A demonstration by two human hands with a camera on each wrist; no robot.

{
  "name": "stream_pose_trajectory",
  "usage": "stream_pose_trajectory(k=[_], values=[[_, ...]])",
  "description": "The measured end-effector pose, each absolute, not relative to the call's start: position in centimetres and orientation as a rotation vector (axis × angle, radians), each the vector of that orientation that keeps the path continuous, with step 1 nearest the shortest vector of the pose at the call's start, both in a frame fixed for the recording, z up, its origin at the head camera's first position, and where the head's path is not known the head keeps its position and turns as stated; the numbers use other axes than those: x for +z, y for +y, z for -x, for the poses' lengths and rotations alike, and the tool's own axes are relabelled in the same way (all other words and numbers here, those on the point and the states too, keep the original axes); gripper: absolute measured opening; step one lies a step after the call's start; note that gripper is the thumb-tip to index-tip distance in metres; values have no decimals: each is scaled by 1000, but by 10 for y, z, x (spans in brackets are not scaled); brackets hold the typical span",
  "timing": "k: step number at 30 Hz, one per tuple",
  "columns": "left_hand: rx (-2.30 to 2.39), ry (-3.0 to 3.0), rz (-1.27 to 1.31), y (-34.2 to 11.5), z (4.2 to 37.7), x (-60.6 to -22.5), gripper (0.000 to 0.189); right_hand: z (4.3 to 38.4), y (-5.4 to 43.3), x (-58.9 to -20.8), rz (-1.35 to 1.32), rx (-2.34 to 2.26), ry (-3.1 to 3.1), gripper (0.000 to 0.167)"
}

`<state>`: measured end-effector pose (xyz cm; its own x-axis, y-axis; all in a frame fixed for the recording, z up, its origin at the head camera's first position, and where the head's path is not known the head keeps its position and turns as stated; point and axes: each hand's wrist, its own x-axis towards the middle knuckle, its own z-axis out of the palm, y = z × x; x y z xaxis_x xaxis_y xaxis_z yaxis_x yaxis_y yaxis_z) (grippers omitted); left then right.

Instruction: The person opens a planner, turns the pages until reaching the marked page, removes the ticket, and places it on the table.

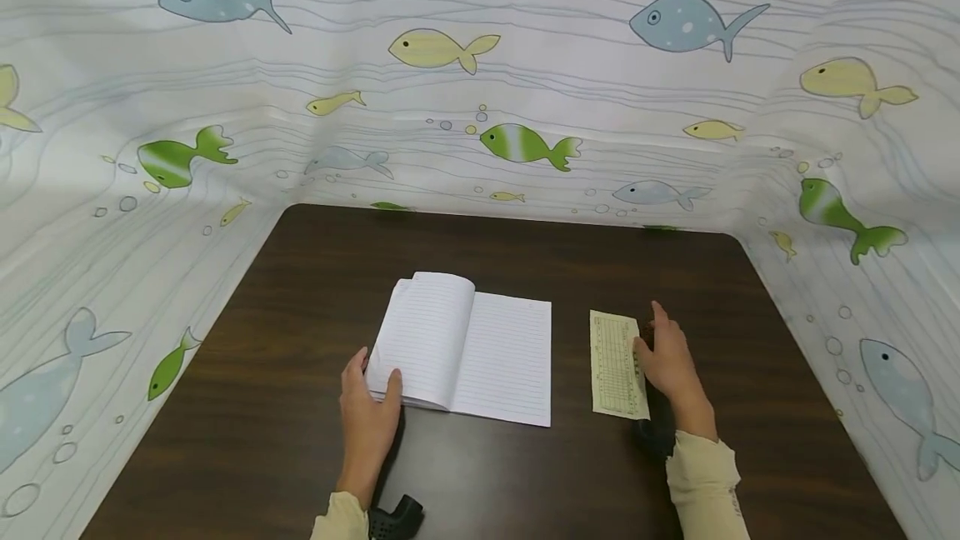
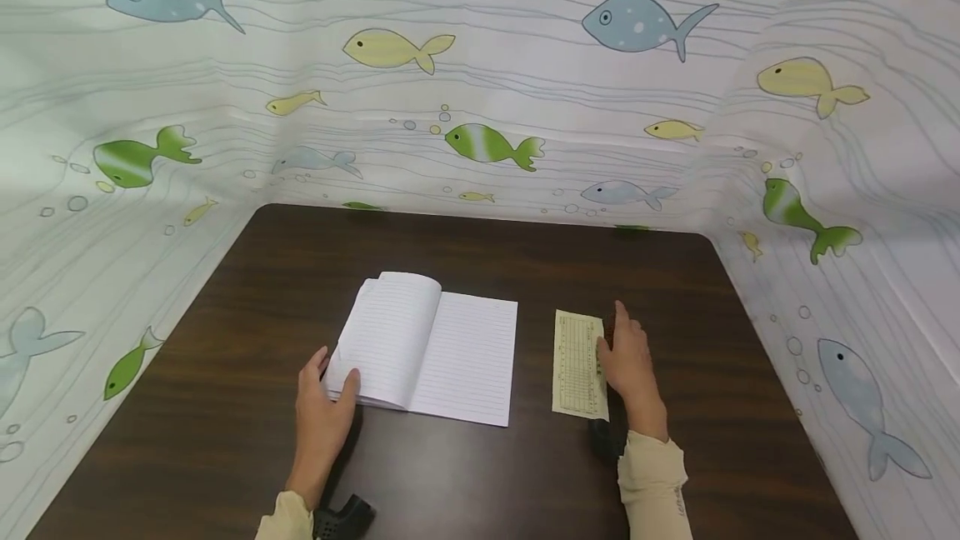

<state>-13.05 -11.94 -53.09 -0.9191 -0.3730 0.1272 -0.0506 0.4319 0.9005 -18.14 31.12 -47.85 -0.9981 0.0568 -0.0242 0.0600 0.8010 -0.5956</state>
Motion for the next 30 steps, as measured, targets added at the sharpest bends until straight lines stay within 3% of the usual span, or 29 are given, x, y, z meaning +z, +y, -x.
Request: stream_pose_trajectory(k=[8,12,14,19,21,30], values=[[-1387,-2374,-359,-113,128,-532,60,161,240,-473,312,-906,3024,49],[-1320,-2419,-305,-111,129,-531,57,155,208,-483,433,-896,2967,51],[-1264,-2509,-225,-111,126,-532,66,152,199,-489,474,-880,2956,56],[-990,-2784,173,-119,118,-536,112,148,195,-503,593,-788,2928,72],[-869,-2777,327,-124,120,-537,117,148,197,-505,613,-782,2914,73],[-496,-2370,790,-139,143,-527,94,151,202,-508,664,-894,2824,70]])
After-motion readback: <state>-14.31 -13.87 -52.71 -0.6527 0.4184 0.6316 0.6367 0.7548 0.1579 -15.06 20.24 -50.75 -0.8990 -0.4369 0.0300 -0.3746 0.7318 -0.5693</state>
